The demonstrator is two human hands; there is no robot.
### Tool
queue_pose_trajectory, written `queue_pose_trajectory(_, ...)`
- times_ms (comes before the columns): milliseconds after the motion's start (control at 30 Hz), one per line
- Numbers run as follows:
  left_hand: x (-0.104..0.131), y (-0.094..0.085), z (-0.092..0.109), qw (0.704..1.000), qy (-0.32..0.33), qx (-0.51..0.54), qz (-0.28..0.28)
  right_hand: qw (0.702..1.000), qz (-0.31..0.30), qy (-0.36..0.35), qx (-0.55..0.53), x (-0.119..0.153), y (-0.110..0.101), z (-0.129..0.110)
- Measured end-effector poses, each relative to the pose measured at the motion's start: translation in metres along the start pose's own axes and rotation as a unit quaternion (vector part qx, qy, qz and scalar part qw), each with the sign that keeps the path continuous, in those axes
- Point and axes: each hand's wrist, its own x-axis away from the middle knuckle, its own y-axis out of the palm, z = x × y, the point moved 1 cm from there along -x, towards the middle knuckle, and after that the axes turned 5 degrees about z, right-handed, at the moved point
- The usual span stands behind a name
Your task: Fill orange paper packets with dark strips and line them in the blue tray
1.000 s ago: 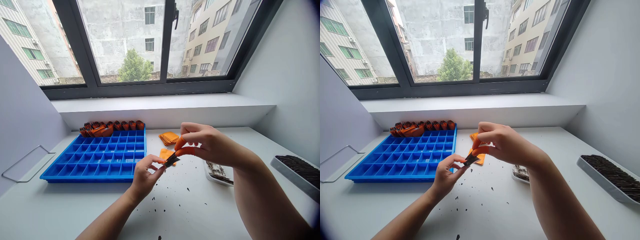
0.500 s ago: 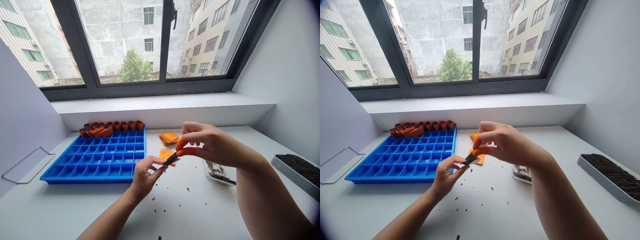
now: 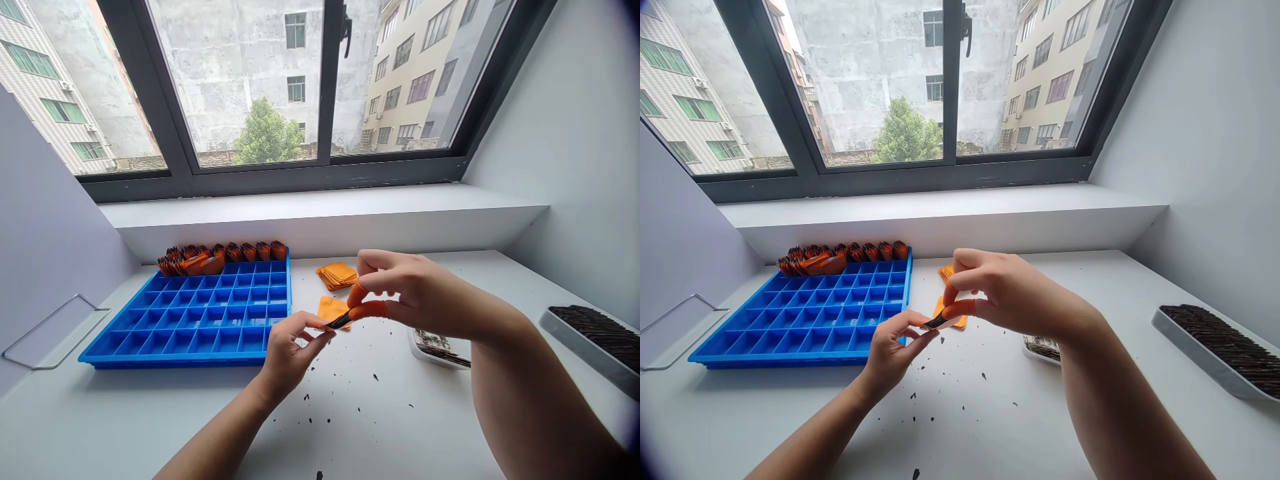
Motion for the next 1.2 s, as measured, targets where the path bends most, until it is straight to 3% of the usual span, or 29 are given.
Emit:
queue_pose_trajectory(200,0.001,0.000,0.002,1.000,-0.001,-0.003,0.001,0.999,-0.012,0.003,0.044,-0.005,0.018,-0.002)
queue_pose_trajectory(367,0.003,0.000,-0.001,1.000,-0.017,-0.014,0.000,0.999,-0.038,0.014,0.008,-0.013,0.032,0.005)
queue_pose_trajectory(733,0.010,0.003,-0.001,0.999,-0.024,0.016,0.015,0.997,0.005,0.026,-0.068,-0.014,0.031,0.019)
queue_pose_trajectory(967,0.011,0.004,-0.002,0.998,-0.026,0.060,0.019,0.996,0.022,0.027,-0.081,-0.019,0.041,0.010)
queue_pose_trajectory(1200,0.008,0.007,0.001,0.990,-0.045,0.108,0.073,0.997,0.017,0.016,-0.079,-0.021,0.049,-0.004)
